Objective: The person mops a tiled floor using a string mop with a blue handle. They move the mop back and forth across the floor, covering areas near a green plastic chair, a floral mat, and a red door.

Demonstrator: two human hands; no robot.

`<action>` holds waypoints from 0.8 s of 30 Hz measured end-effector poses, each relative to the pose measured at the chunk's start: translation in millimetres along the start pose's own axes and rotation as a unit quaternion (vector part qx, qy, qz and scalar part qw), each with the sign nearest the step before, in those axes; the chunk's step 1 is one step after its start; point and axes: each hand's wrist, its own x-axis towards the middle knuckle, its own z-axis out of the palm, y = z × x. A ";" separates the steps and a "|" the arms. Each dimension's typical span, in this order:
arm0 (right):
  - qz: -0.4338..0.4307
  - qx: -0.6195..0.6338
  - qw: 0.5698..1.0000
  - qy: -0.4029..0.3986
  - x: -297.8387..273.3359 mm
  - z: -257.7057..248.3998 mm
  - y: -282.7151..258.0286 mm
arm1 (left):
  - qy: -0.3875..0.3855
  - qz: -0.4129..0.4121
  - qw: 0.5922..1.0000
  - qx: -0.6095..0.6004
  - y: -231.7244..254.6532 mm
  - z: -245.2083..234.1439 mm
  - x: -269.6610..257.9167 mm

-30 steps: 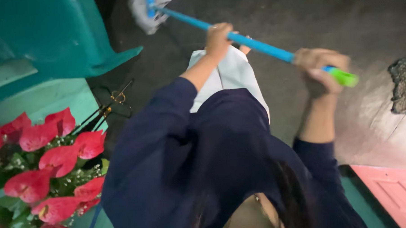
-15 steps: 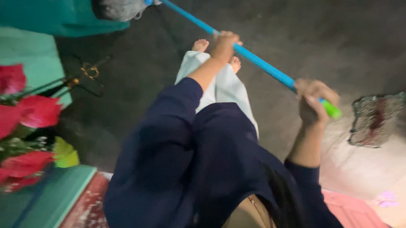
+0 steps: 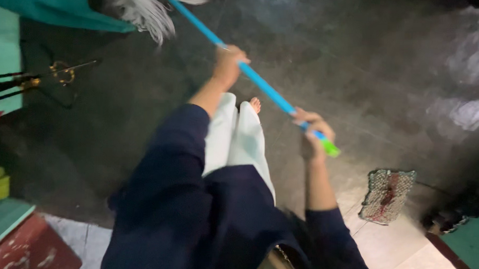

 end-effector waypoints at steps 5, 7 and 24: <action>-0.029 -0.110 0.979 -0.167 81.6 72.1 105.2 | -0.007 -0.196 0.980 -0.031 -169.4 -57.3 41.6; -0.019 -0.112 0.973 -0.202 108.7 97.1 131.1 | 0.039 -0.125 0.960 0.247 -214.9 -81.0 52.8; 0.037 -0.011 0.998 -0.052 45.1 8.5 48.5 | 0.061 -0.059 0.996 0.015 -49.3 -13.8 41.6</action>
